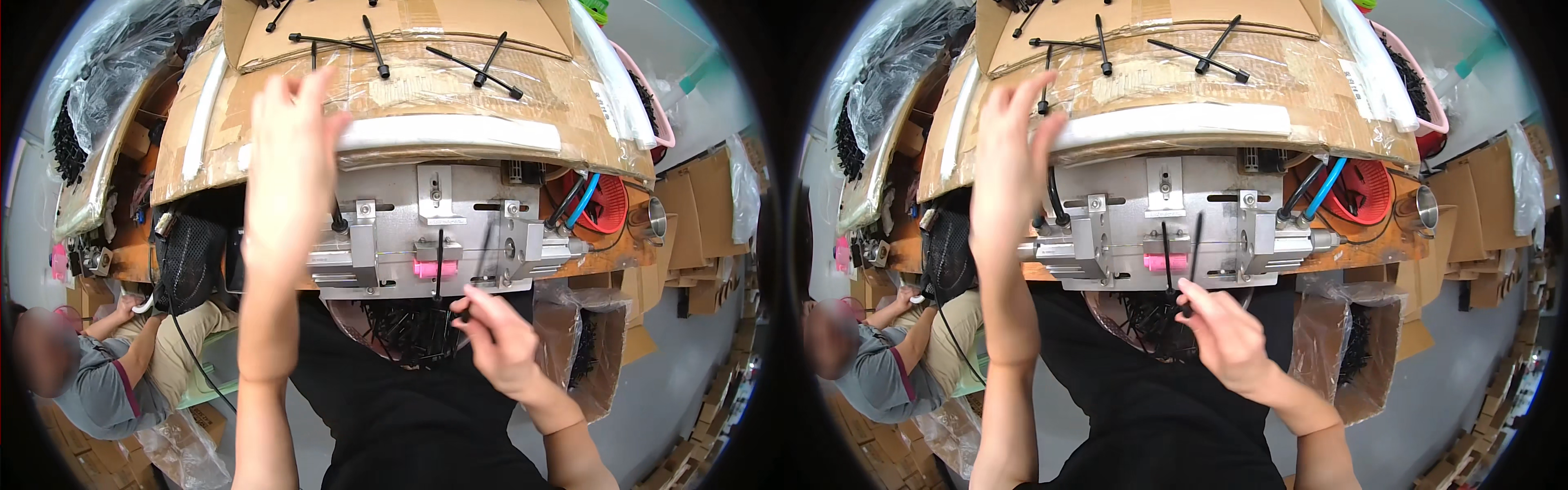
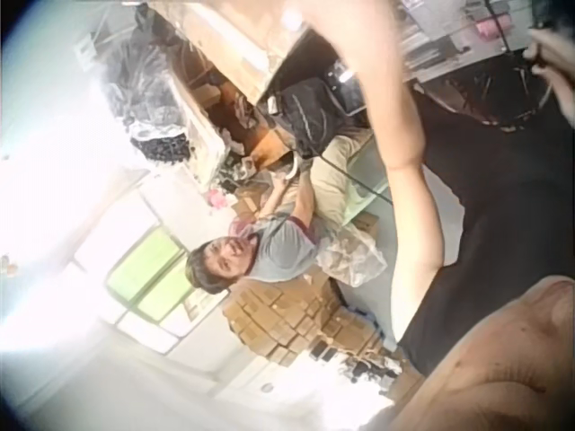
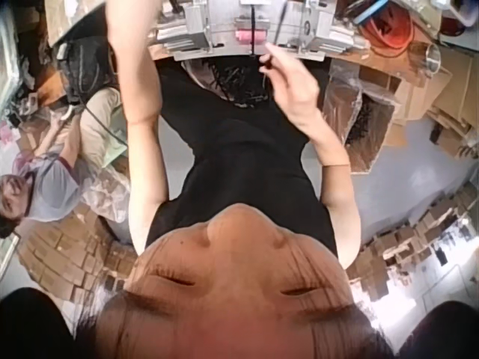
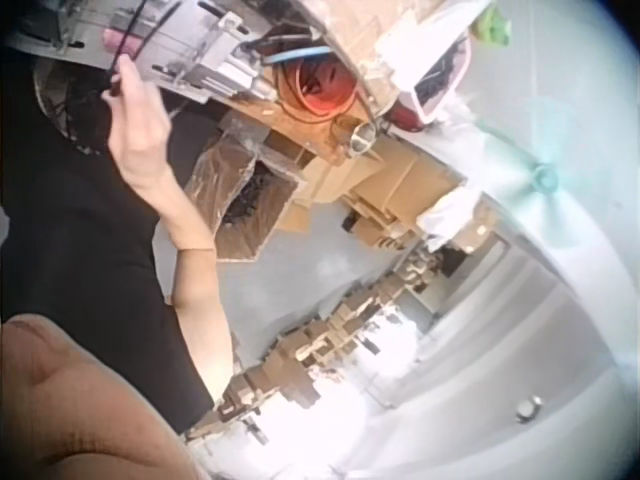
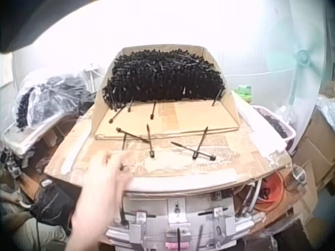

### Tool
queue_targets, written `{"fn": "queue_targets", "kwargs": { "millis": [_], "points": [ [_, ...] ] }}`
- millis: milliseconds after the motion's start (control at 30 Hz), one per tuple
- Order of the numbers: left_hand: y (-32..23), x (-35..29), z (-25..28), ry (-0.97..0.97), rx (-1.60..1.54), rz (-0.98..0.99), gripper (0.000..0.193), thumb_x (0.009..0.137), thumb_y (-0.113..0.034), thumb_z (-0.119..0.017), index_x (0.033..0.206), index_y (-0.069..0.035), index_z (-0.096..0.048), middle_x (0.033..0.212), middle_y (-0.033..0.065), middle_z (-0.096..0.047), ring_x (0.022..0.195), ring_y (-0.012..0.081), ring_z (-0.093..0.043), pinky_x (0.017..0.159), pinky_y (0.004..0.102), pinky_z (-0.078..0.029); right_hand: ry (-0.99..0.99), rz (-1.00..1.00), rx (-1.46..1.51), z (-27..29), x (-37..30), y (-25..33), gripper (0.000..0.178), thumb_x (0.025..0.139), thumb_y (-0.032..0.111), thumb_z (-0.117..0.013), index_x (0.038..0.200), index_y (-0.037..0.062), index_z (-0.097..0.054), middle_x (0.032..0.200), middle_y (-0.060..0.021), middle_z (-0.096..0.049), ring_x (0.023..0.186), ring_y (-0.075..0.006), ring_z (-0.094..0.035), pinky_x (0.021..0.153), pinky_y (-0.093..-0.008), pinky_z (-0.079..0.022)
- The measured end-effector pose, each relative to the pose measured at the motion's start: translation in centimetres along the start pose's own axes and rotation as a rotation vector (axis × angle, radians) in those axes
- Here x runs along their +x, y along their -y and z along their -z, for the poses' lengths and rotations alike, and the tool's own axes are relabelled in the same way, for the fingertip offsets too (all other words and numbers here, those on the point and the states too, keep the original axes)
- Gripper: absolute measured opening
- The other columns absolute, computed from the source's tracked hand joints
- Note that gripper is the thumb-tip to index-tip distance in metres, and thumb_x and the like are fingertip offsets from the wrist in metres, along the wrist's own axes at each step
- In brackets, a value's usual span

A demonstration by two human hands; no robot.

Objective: The person repeatedly picks up black cable ties from a cardboard box and inserts them into a metal jig on a workbench. They manipulate a pink lever on the machine to process each tie individually. A coworker is visible in the background handling a black mesh bag.

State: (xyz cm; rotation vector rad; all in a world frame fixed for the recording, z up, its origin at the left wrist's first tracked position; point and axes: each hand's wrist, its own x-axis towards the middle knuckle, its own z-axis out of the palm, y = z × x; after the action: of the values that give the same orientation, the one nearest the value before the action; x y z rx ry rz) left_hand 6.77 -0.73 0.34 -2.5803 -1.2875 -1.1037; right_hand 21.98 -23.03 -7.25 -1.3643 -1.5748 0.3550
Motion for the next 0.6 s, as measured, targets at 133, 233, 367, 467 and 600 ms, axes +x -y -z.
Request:
{"fn": "queue_targets", "kwargs": {
  "millis": [133,233,367,467,600],
  "points": [
    [4.3,4.0,-0.1,0.298,-0.047,0.040,0.023,0.083,-0.009,-0.070,0.104,-0.003,-0.063,0.095,0.0120,-0.061,0.079,0.0190,-0.059,0.076,0.0307,-0.050,0.077,0.026,-0.058,-2.5,-1.0,-1.4,0.066,0.076,-0.013,-0.069,0.137,-0.0049,-0.048,0.077,-0.0117,-0.059,0.067,-0.0237,-0.058,0.063,-0.0345,-0.049],
    [4.0,4.5,0.7,0.389,-0.177,0.119,0.017,0.082,-0.005,-0.070,0.097,-0.002,-0.063,0.086,0.0076,-0.060,0.072,0.0143,-0.056,0.070,0.0273,-0.048,0.121,0.017,-0.099,-2.9,-0.3,-1.9,0.067,0.078,-0.009,-0.069,0.140,-0.0040,-0.045,0.071,-0.0104,-0.052,0.064,-0.0233,-0.054,0.061,-0.0358,-0.046],
    [3.5,2.4,2.0,0.167,-0.183,0.012,0.025,0.081,0.000,-0.068,0.106,-0.003,-0.064,0.081,0.0042,-0.055,0.070,0.0129,-0.051,0.067,0.0276,-0.045,0.166,-0.019,-0.113,-2.6,0.1,-1.6,0.064,0.079,-0.006,-0.069,0.139,-0.0028,-0.047,0.073,-0.0101,-0.055,0.065,-0.0238,-0.055,0.062,-0.0355,-0.047],
    [-0.6,-1.8,2.5,0.004,-0.225,0.028,0.046,0.078,0.005,-0.069,0.122,-0.006,-0.061,0.081,0.0043,-0.052,0.069,0.0144,-0.049,0.067,0.0280,-0.044,0.218,0.090,-0.240,0.6,2.9,-0.4,0.052,0.080,-0.005,-0.069,0.130,-0.0024,-0.056,0.077,-0.0098,-0.059,0.069,-0.0242,-0.058,0.064,-0.0345,-0.049],
    [-5.3,-10.7,4.0,0.191,-0.173,-0.064,0.078,0.070,-0.003,-0.077,0.140,0.008,-0.044,0.092,0.0093,-0.058,0.077,0.0221,-0.054,0.072,0.0341,-0.045,-0.103,0.294,-0.628,4.4,12.9,-0.7,0.035,0.083,0.005,-0.067,0.117,-0.0022,-0.063,0.092,-0.0121,-0.066,0.080,-0.0265,-0.061,0.070,-0.0339,-0.051]
  ]
}}
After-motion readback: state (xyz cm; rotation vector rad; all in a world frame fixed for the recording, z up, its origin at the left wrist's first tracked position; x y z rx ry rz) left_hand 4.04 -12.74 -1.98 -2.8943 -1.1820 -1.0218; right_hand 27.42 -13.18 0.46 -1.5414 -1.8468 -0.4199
